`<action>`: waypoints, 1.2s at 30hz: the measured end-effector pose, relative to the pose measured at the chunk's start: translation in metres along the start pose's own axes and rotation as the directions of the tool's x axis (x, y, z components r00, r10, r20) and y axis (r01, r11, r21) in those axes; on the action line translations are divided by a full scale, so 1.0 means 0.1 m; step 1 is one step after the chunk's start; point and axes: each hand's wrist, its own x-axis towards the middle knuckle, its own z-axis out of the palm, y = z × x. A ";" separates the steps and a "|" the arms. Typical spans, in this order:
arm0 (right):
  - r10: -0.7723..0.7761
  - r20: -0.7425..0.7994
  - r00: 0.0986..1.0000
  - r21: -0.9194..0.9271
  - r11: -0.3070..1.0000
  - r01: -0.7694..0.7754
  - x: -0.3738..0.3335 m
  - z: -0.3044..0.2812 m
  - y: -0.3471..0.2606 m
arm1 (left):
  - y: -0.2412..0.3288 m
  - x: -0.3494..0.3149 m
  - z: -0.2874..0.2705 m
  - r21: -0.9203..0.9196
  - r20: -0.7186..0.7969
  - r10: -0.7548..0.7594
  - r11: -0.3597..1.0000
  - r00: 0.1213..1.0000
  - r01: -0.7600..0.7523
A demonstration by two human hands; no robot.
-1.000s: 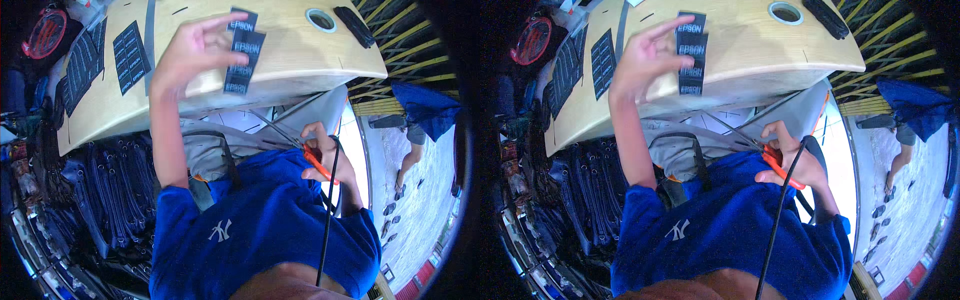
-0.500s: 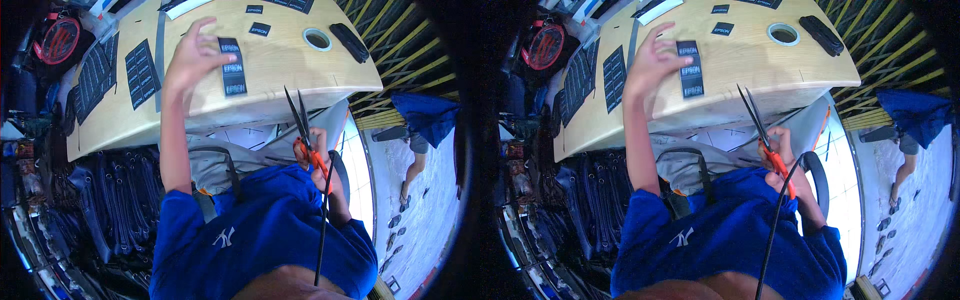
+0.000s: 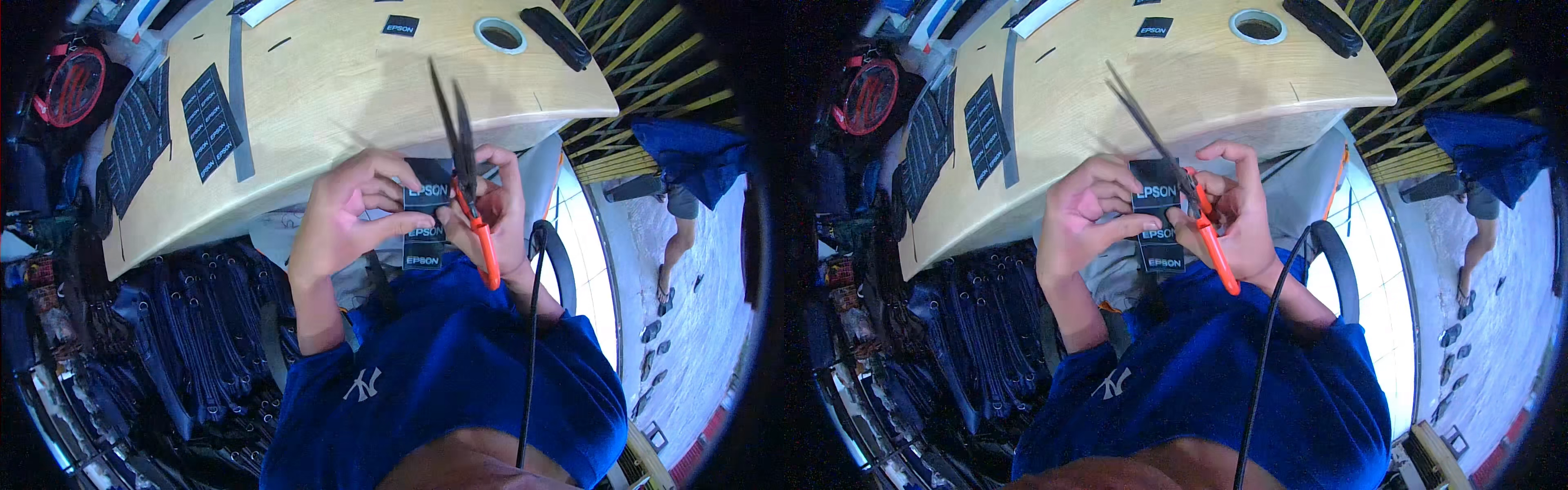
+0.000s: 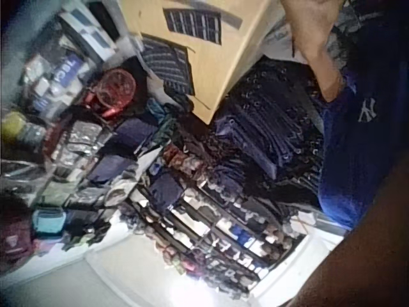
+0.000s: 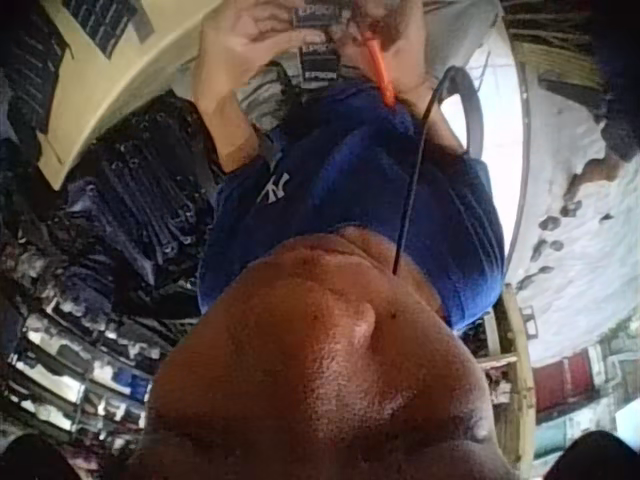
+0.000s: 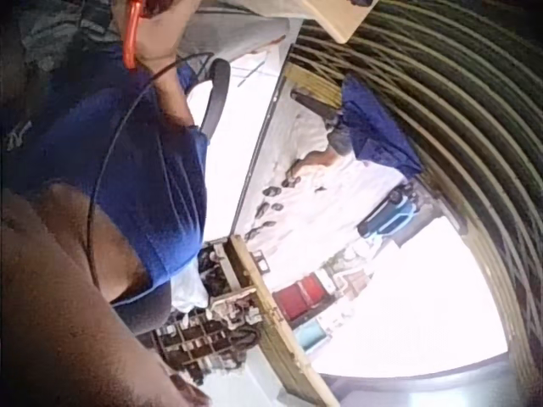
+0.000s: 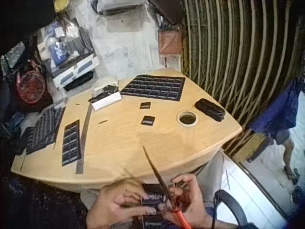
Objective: Cutting individual brand tags from a printed sheet using scissors.
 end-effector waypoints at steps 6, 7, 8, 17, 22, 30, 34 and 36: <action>-0.038 -0.080 0.996 -0.001 0.999 0.038 0.03 0.08 -0.01 | -0.15 -0.16 0.14 0.031 -0.100 0.023 0.999 0.995 -0.020; -0.034 -0.074 0.997 0.001 0.999 0.034 0.02 0.08 -0.02 | -0.16 -0.18 0.13 0.031 -0.107 0.021 0.999 0.994 -0.018; -0.010 -0.041 0.999 0.003 1.000 0.010 0.02 0.09 -0.03 | -0.16 -0.19 0.12 0.019 -0.115 -0.013 1.000 0.993 0.015; 0.112 0.262 0.958 -0.122 0.989 -0.082 -0.14 -0.38 0.12 | -0.05 -0.23 -0.19 0.102 -0.116 -0.159 0.980 0.980 0.171; 0.326 0.320 0.890 -0.337 0.917 -0.214 -0.27 -0.52 -0.08 | 0.00 -0.22 -0.28 0.090 -0.054 -0.114 0.989 0.992 0.119; 0.505 0.348 0.790 -0.400 0.842 -0.362 -0.30 -0.55 -0.27 | 0.07 -0.15 -0.27 0.179 0.147 -0.154 0.976 0.977 0.127; 0.510 0.356 0.783 -0.403 0.839 -0.364 -0.27 -0.55 -0.29 | 0.07 -0.11 -0.23 0.239 0.176 -0.181 0.961 0.968 0.136; 0.513 0.404 0.757 -0.423 0.839 -0.342 -0.25 -0.56 -0.31 | 0.07 -0.12 -0.24 0.244 0.173 -0.170 0.962 0.970 0.125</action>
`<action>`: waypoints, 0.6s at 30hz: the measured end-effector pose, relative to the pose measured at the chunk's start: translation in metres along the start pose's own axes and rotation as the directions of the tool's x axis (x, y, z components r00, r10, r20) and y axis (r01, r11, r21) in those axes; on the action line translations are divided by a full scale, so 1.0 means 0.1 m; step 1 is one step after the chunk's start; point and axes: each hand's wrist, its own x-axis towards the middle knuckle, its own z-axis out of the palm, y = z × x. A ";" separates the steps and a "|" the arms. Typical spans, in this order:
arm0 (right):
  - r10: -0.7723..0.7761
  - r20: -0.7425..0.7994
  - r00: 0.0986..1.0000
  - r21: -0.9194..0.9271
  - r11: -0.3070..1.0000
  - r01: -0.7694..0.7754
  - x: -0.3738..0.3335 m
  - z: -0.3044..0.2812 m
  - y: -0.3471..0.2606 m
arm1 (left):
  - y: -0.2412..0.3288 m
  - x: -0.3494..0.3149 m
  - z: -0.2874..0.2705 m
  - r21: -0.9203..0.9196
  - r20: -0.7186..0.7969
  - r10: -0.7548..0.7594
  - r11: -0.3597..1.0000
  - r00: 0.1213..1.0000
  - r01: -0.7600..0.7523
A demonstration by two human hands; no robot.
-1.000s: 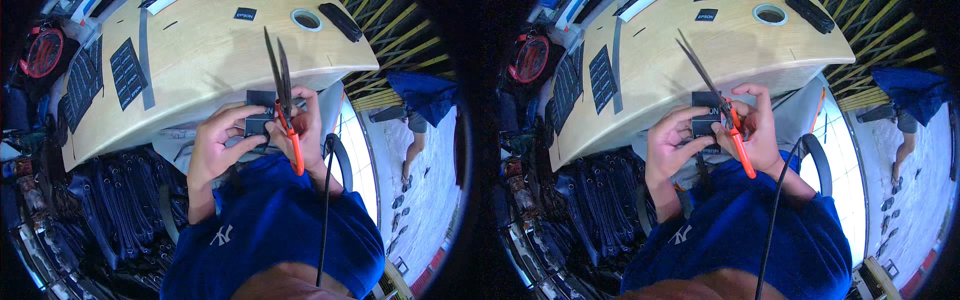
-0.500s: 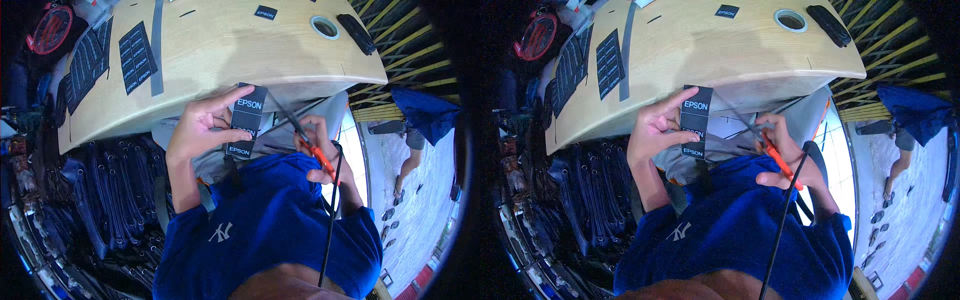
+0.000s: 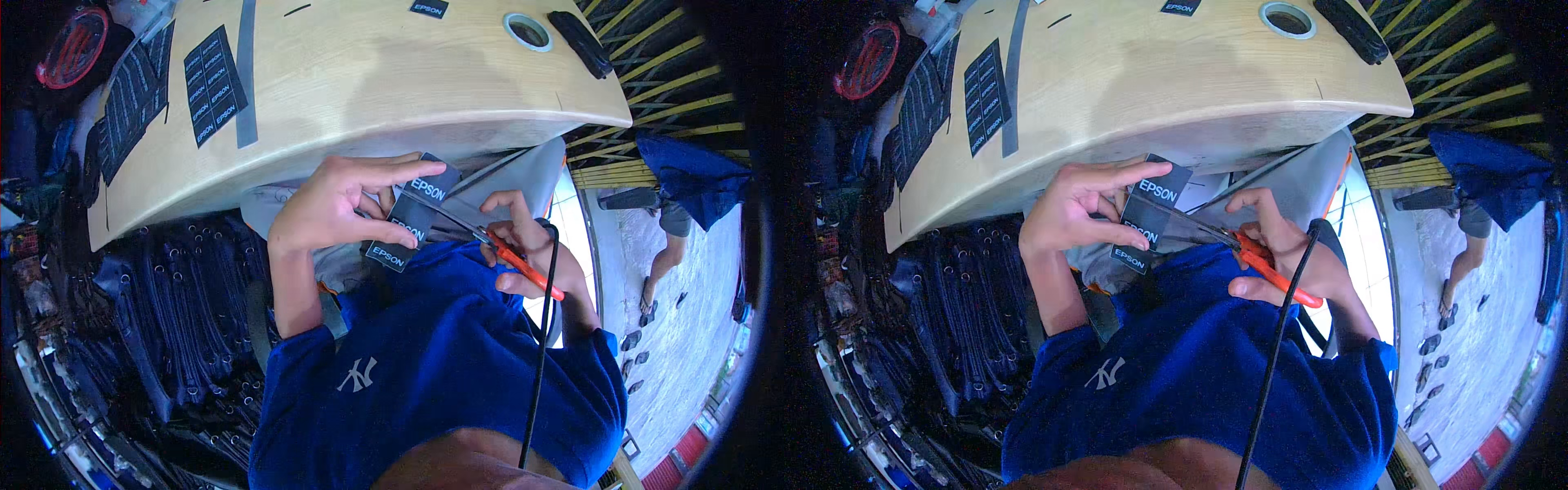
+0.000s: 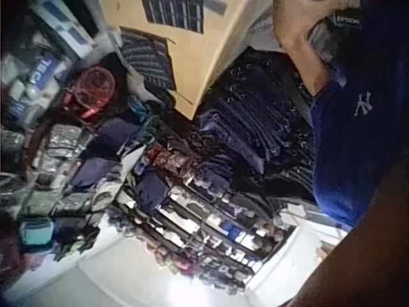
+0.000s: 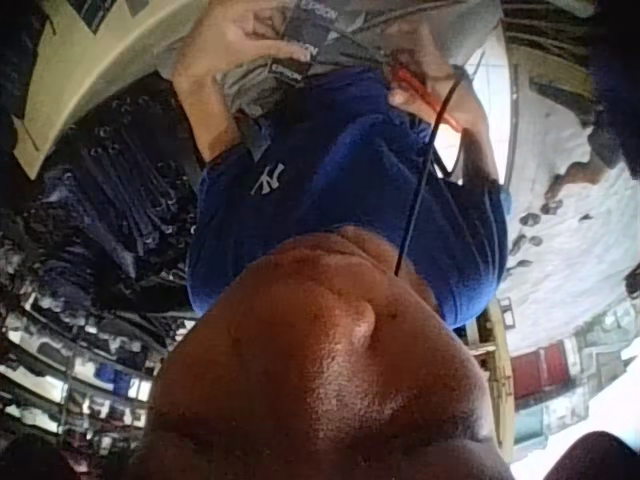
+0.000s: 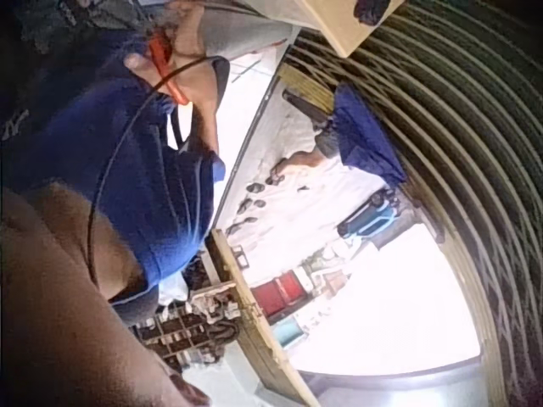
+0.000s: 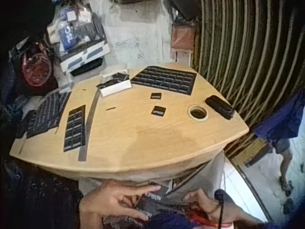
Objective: Cutting individual brand tags from a printed sheet using scissors.
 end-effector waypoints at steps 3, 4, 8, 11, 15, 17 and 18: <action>0.052 -0.038 0.998 -0.028 0.998 -0.053 -0.04 0.01 -0.05 | -0.03 0.04 -0.03 -0.011 0.061 0.001 1.000 0.998 0.000; 0.048 -0.034 0.998 -0.034 0.998 -0.049 -0.04 0.00 -0.02 | -0.03 0.03 -0.03 -0.014 0.061 -0.028 0.999 0.998 0.028; 0.073 -0.012 0.997 -0.044 0.996 -0.073 -0.03 -0.01 -0.06 | -0.04 0.02 -0.02 -0.046 0.067 -0.089 0.995 0.994 0.092; 0.072 -0.021 0.997 -0.084 0.994 -0.073 -0.03 -0.01 -0.08 | -0.11 0.02 -0.01 -0.016 0.052 -0.027 0.999 0.998 0.027; 0.067 -0.091 0.994 0.029 0.997 -0.065 -0.01 0.06 0.02 | -0.12 0.01 0.00 -0.030 0.049 -0.001 1.000 0.999 0.003; 0.100 -0.101 0.990 0.030 0.995 -0.097 -0.03 0.06 0.00 | -0.14 0.02 -0.01 -0.021 0.077 -0.019 1.000 0.997 0.021; 0.102 -0.107 0.989 0.029 0.995 -0.100 -0.03 0.06 -0.02 | -0.15 0.03 -0.02 -0.023 0.082 -0.016 1.000 0.996 0.018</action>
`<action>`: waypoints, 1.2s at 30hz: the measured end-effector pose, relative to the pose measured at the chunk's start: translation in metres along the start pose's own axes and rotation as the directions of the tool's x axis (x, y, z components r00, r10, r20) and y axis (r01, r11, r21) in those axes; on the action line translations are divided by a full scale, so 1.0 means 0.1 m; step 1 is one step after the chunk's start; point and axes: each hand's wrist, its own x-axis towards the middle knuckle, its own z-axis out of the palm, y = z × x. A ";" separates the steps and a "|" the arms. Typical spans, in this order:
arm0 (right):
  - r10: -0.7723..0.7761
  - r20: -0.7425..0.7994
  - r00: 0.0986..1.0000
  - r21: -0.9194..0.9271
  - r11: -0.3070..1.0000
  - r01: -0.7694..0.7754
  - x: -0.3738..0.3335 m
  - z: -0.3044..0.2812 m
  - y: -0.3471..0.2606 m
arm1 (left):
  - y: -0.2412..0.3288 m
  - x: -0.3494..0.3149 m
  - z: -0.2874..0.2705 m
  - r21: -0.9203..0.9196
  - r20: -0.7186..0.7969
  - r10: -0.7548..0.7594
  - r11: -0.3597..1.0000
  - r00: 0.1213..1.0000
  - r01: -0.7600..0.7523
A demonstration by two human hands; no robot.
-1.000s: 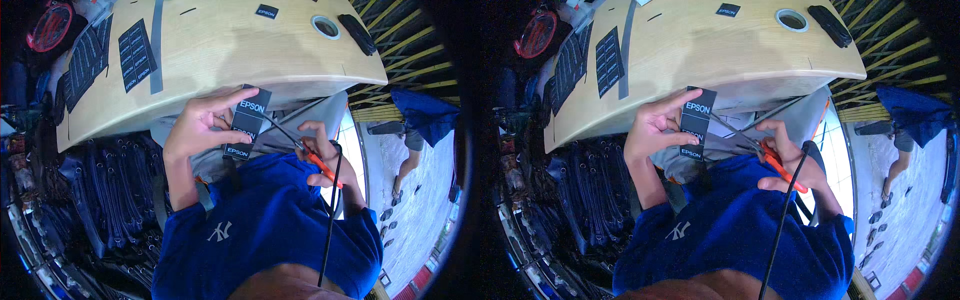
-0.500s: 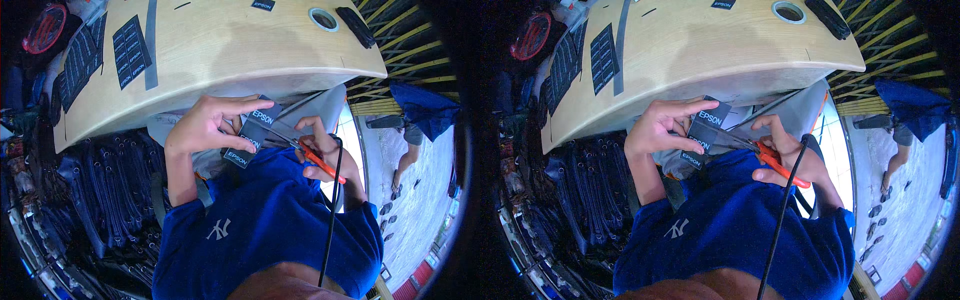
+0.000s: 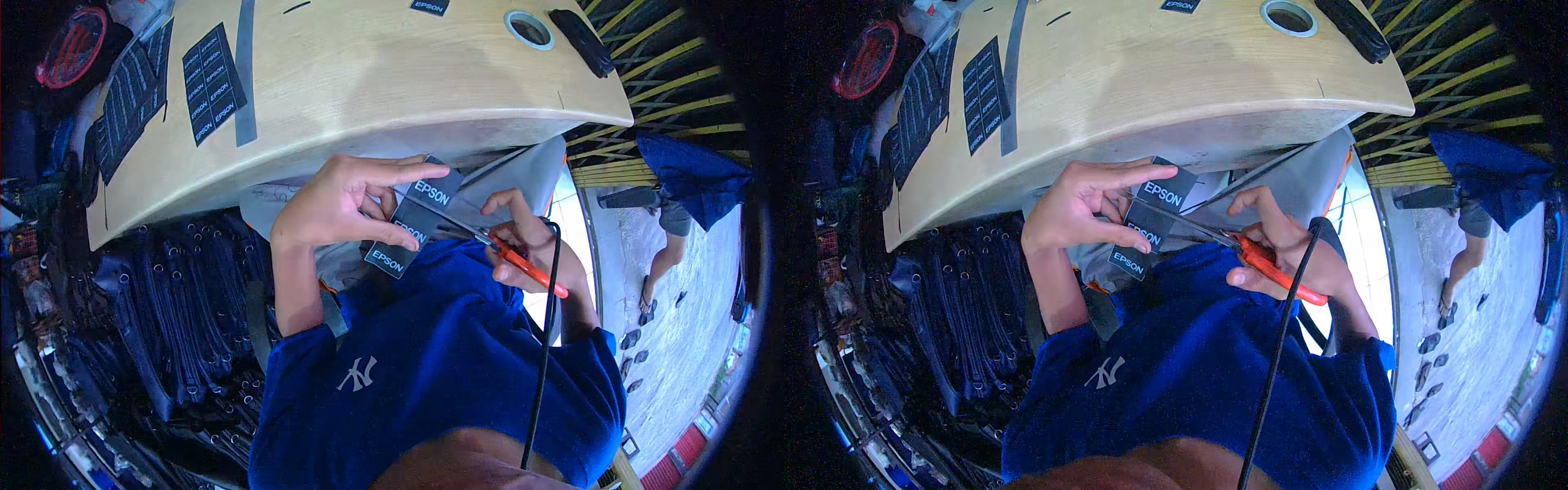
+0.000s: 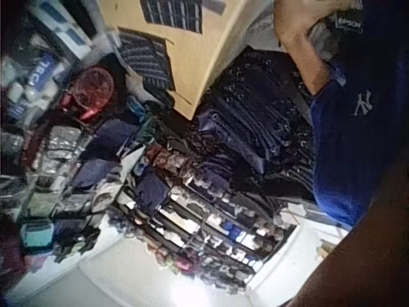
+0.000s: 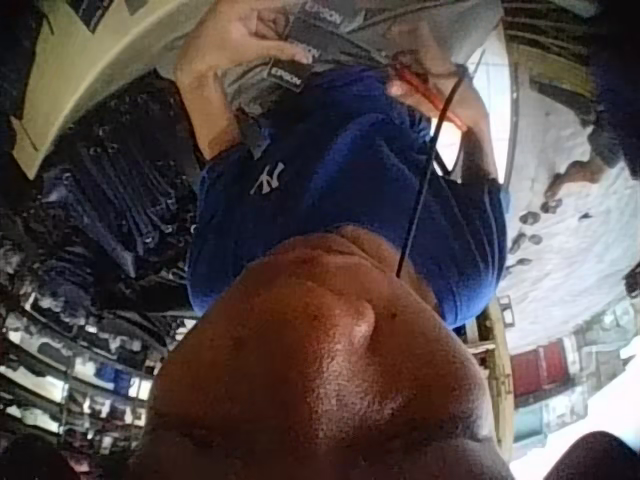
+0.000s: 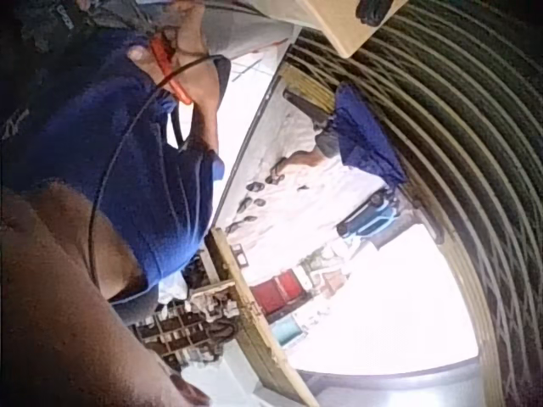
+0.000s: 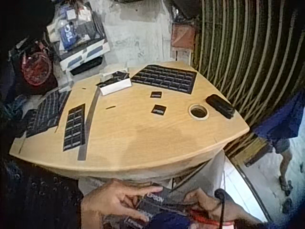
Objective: Cutting individual brand tags from a printed sheet using scissors.
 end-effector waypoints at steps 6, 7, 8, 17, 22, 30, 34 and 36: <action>0.000 0.004 1.000 -0.050 0.999 0.000 0.03 -0.01 0.01 | -0.02 0.01 0.02 -0.032 -0.037 0.053 0.998 0.998 -0.054; -0.006 0.013 1.000 -0.051 0.999 0.006 0.04 -0.02 0.02 | -0.02 0.02 0.02 -0.029 -0.026 0.029 0.999 0.999 -0.030; -0.012 0.022 1.000 -0.053 0.999 0.013 0.04 -0.03 0.02 | -0.02 0.02 0.01 -0.025 -0.016 0.006 1.000 1.000 -0.006; -0.004 0.042 0.999 -0.048 0.999 0.006 0.03 -0.04 0.00 | -0.01 0.03 0.01 -0.066 -0.007 -0.020 0.998 1.000 0.019; -0.028 0.084 0.996 -0.040 0.999 0.032 0.02 -0.06 0.00 | 0.00 0.02 0.00 -0.093 0.004 0.012 0.996 1.000 -0.012; -0.055 0.141 0.989 -0.035 0.998 0.061 0.04 -0.06 0.03 | 0.08 0.04 -0.01 -0.022 0.000 -0.050 0.999 0.999 0.050; 0.030 0.163 0.986 0.043 0.998 -0.037 0.07 -0.07 0.03 | 0.05 0.02 -0.01 -0.085 0.015 -0.102 0.991 0.995 0.103; 0.039 0.178 0.983 0.043 0.998 -0.048 0.08 -0.07 -0.05 | 0.04 0.02 -0.01 -0.098 0.016 -0.091 0.991 0.996 0.092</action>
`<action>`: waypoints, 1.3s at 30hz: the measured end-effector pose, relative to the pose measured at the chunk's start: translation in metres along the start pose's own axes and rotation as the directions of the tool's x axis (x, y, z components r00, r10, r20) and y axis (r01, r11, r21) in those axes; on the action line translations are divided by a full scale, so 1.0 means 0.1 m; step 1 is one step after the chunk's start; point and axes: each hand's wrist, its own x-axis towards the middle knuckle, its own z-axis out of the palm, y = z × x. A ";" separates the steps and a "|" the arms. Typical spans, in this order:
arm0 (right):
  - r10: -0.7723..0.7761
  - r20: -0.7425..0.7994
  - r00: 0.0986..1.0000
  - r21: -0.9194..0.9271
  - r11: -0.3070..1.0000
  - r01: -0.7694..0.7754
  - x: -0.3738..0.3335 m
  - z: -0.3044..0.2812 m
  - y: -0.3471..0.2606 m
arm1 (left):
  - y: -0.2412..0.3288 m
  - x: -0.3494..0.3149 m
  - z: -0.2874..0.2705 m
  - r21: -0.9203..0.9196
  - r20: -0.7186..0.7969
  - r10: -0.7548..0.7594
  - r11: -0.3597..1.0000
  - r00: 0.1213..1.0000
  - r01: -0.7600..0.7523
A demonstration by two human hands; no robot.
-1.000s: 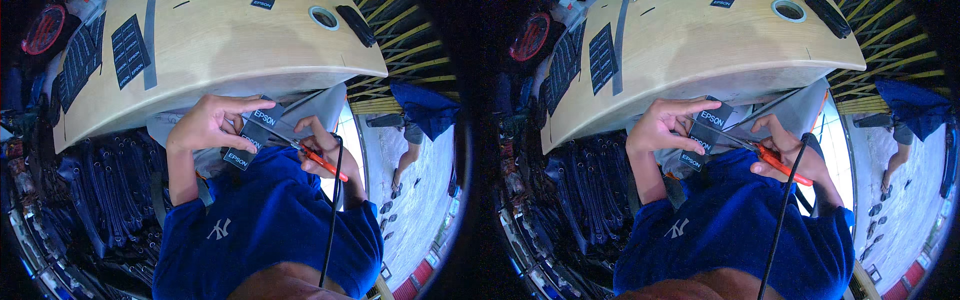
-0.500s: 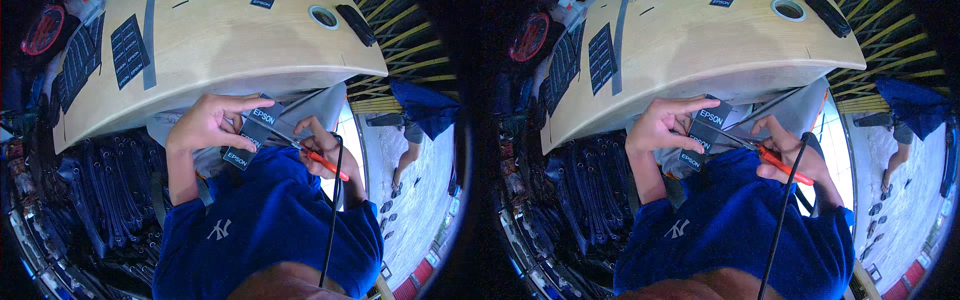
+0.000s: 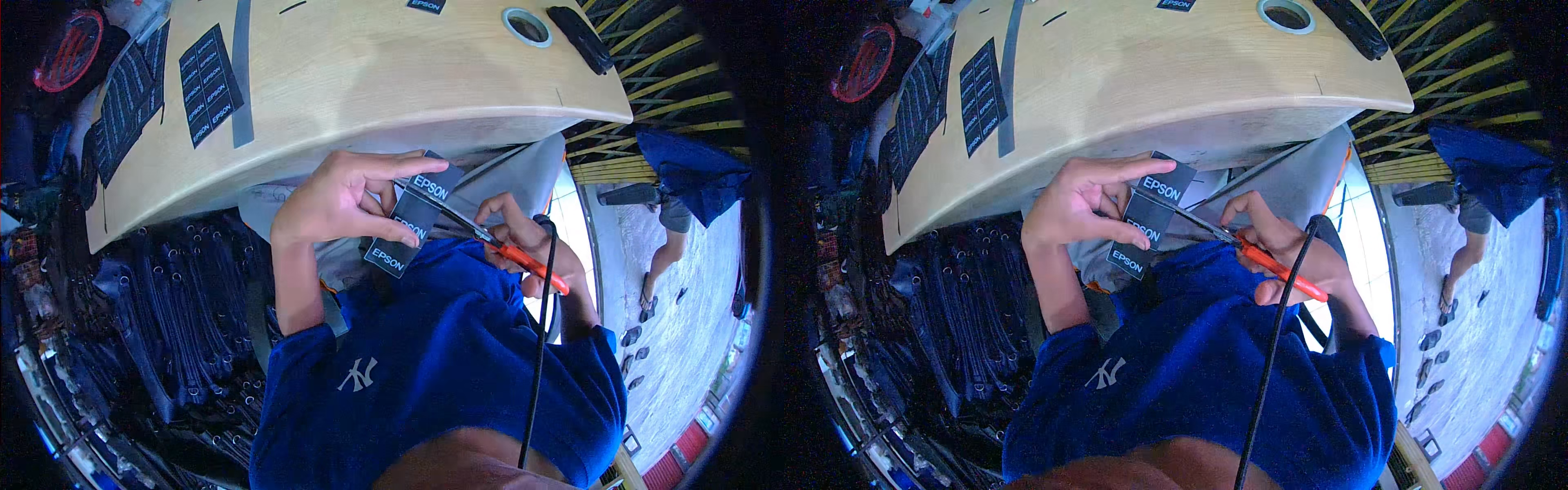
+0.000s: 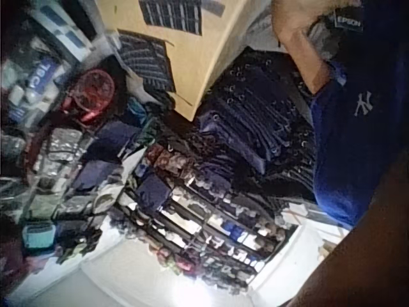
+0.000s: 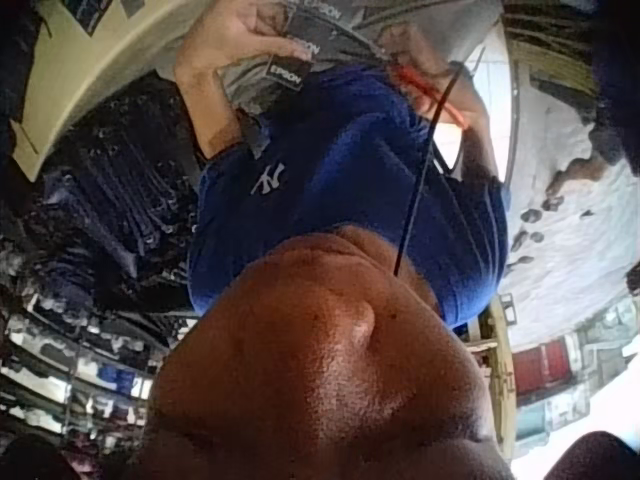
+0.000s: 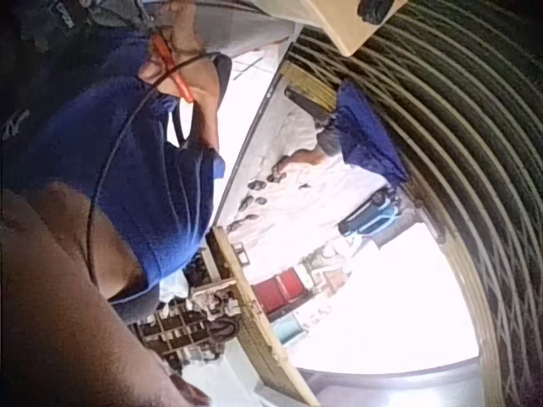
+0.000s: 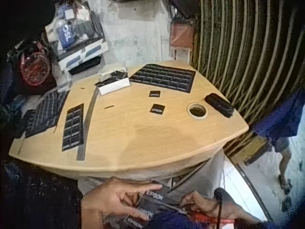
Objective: Cutting individual brand tags from a printed sheet using scissors.
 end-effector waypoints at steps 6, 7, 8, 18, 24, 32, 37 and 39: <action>0.105 -0.009 0.994 -0.069 0.992 -0.105 -0.02 -0.03 -0.01 | -0.02 0.01 0.01 -0.029 0.003 0.066 0.997 0.998 -0.066; -0.005 0.006 1.000 -0.044 0.999 0.005 -0.02 -0.04 0.06 | -0.01 0.03 0.01 -0.029 0.012 0.070 0.997 0.998 -0.069; -0.114 0.020 0.993 -0.018 0.993 0.115 -0.02 -0.04 0.09 | 0.00 0.04 0.01 -0.030 0.022 0.073 0.997 0.997 -0.073; 0.092 -0.126 0.988 -0.104 0.989 -0.105 -0.01 0.07 -0.04 | -0.06 0.05 0.00 -0.004 0.011 0.053 0.999 0.999 -0.052; -0.067 -0.068 0.995 -0.042 0.997 0.065 -0.05 0.03 0.08 | -0.04 0.06 0.00 -0.007 0.025 -0.003 1.000 1.000 0.003; -0.012 -0.072 0.997 -0.074 0.997 0.007 -0.03 0.02 0.09 | -0.04 0.04 0.01 -0.038 0.010 0.099 0.994 0.995 -0.098; -0.022 -0.103 0.994 -0.090 0.996 0.013 -0.03 0.03 0.09 | -0.04 0.06 -0.01 0.012 0.037 0.065 0.998 0.997 -0.066; -0.029 -0.125 0.992 -0.097 0.995 0.017 -0.03 0.04 0.10 | -0.03 0.05 0.00 0.052 0.028 0.035 0.998 0.999 -0.036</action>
